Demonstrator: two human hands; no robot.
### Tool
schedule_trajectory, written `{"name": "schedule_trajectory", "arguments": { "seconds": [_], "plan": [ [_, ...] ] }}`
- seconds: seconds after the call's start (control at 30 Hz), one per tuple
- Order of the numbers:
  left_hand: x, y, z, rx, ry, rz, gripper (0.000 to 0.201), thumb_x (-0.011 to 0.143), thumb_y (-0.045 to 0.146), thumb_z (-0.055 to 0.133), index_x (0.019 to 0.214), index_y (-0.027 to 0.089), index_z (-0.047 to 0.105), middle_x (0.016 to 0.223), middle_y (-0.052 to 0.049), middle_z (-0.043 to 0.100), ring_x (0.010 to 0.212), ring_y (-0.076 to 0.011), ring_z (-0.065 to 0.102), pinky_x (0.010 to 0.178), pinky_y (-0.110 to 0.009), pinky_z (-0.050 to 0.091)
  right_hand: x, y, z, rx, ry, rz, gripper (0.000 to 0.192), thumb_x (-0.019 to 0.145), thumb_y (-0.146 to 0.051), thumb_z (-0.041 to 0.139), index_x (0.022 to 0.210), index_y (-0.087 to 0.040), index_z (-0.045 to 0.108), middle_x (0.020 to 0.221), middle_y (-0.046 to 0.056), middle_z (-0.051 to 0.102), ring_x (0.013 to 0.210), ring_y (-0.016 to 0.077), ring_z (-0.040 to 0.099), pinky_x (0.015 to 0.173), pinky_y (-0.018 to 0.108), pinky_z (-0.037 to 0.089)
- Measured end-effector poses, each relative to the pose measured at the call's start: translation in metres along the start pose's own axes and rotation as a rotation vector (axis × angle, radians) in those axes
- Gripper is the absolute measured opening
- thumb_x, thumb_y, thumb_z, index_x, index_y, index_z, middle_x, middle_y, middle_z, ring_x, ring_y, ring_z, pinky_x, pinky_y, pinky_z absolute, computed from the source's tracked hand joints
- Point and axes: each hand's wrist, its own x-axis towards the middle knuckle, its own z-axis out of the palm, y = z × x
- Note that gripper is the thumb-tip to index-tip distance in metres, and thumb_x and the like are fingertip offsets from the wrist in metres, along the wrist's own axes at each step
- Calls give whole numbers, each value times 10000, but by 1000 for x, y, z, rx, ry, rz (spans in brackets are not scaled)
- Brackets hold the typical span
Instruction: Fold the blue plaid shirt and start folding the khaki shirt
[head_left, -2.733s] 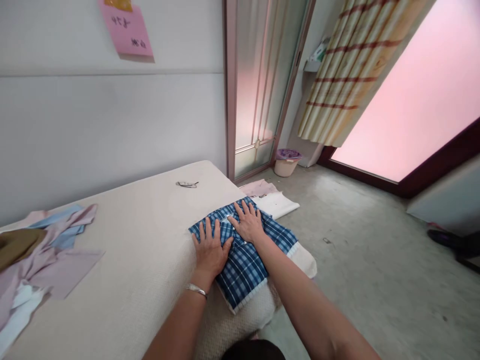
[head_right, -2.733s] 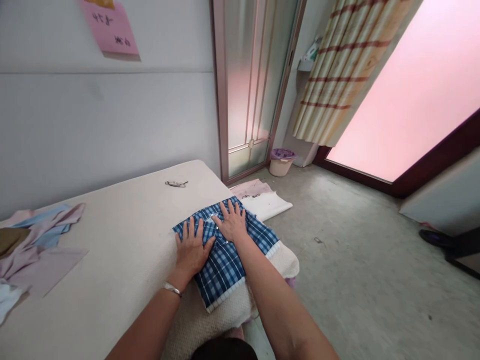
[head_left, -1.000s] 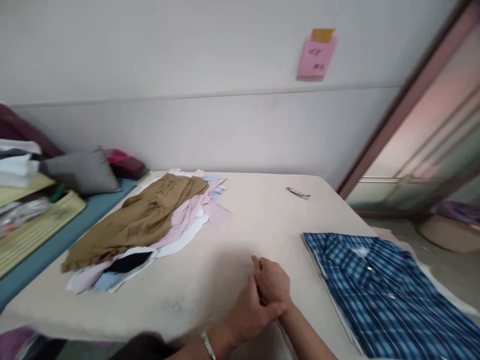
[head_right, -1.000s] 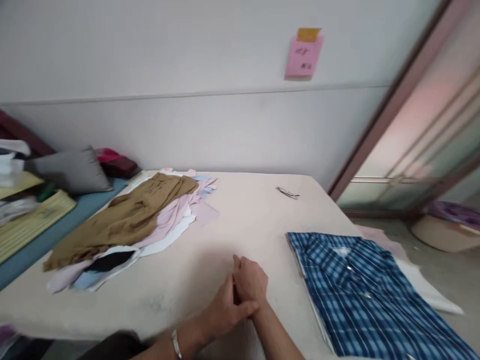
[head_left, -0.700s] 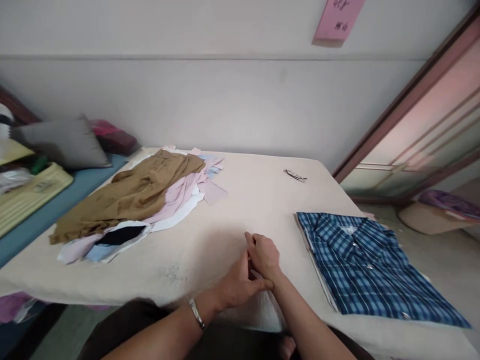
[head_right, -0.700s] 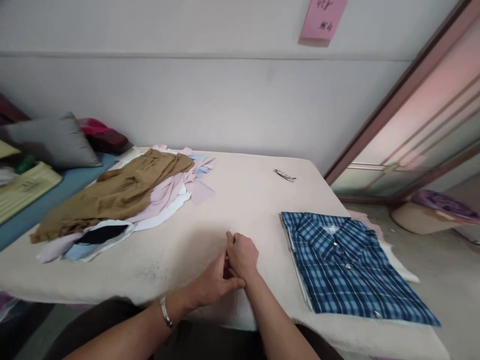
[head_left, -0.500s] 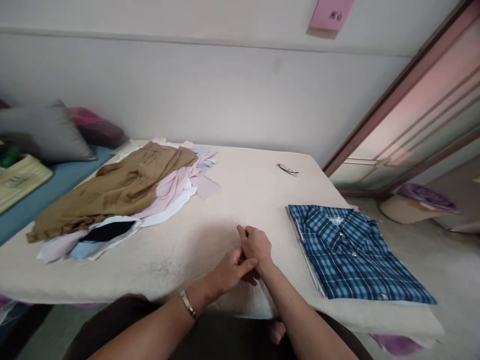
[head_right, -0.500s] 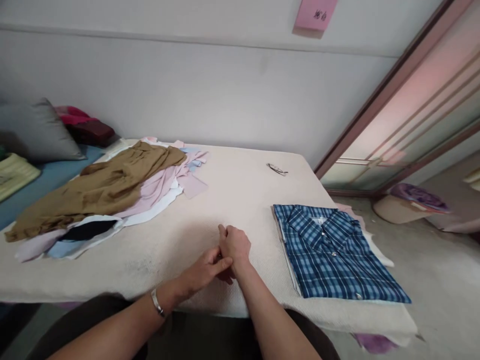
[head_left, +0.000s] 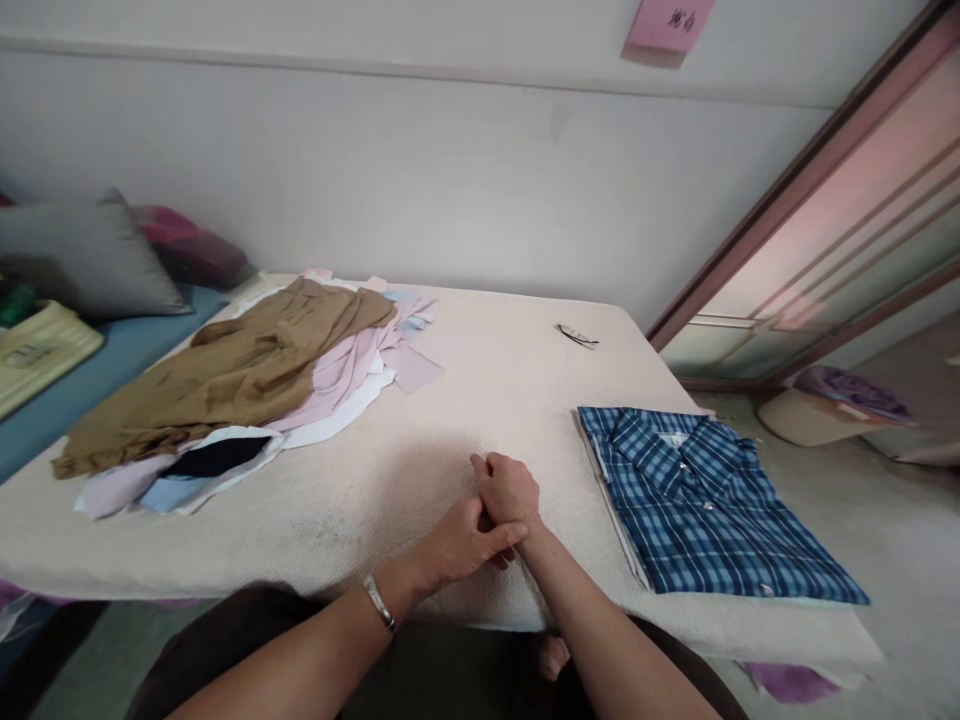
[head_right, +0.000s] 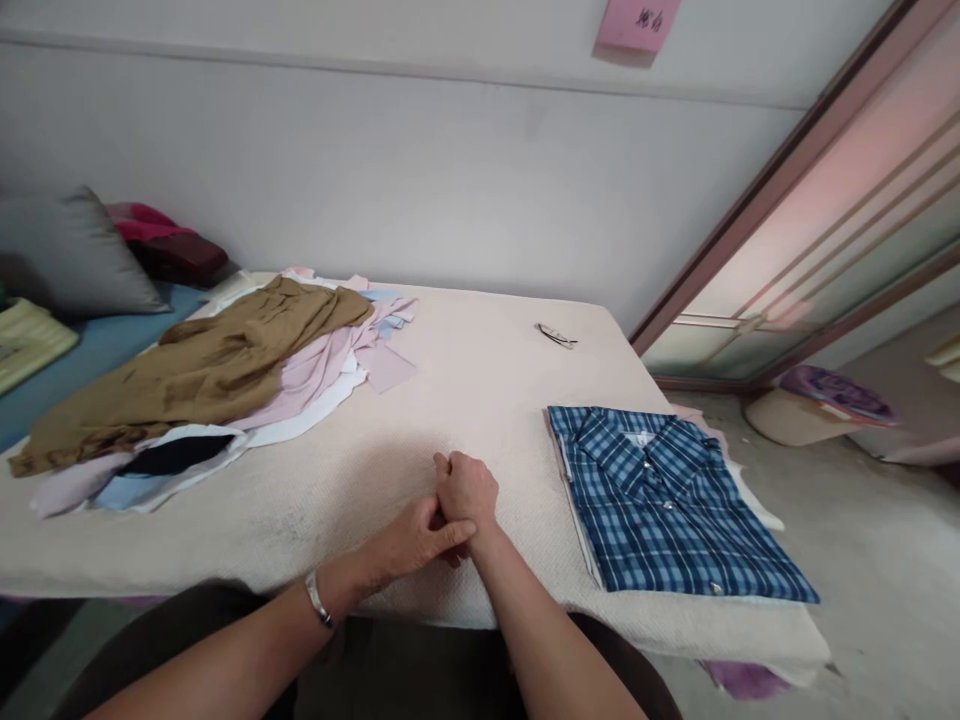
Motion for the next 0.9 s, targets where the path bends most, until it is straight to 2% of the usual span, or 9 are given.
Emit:
{"name": "schedule_trajectory", "arguments": {
  "seconds": [0.1,0.2,0.33,0.47,0.67,0.77,0.83,0.9],
  "plan": [
    [0,1,1,-13,-25,49,572,684,503,867,1018,98,640,769,-62,711,654,-159,639,580,-258,499,-1,0,0,0,16,-5,470,1034,-496,394,875,-220,739,881,93,754,805,212,687,658,294,393],
    [-1,4,1,-32,-21,43,550,687,466,871,1021,96,639,773,-59,708,664,-156,637,596,-259,505,-1,0,0,8,21,-3,462,1029,-497,407,871,-217,738,870,90,751,795,209,682,647,292,381],
    [-1,5,0,-39,-33,17,520,777,491,792,1050,85,617,772,-72,703,647,-156,645,583,-257,500,0,2,0,20,16,-3,466,1032,-503,403,884,-221,743,878,91,749,797,204,680,656,289,387],
    [-1,8,-1,1,-50,38,428,858,494,690,991,94,616,763,-83,701,626,-155,646,569,-251,494,2,2,0,20,0,7,475,1032,-507,390,878,-229,742,897,96,750,805,208,679,664,290,386],
    [-7,15,-1,-2,-90,57,251,882,362,600,943,120,630,731,-56,684,611,-144,635,591,-252,512,5,4,-3,76,-69,11,506,1021,-527,352,801,-241,706,874,80,740,803,205,654,638,287,334],
    [-6,17,-5,161,-102,86,167,869,257,536,842,134,645,712,-51,687,633,-151,647,607,-249,510,7,10,-2,134,-85,-48,519,1013,-540,329,756,-241,667,836,71,725,777,202,635,642,286,340],
    [-4,25,-20,319,-44,118,141,846,201,522,844,150,653,731,-43,706,662,-154,658,626,-247,506,9,13,-1,161,-94,-85,511,1003,-546,331,723,-241,631,792,62,708,747,199,622,643,282,352],
    [-7,43,-50,472,181,161,161,857,191,517,928,176,661,786,-36,727,711,-159,668,661,-250,506,8,13,1,156,-114,-89,518,992,-562,327,667,-240,569,728,50,680,715,199,611,632,281,358]
  ]
}}
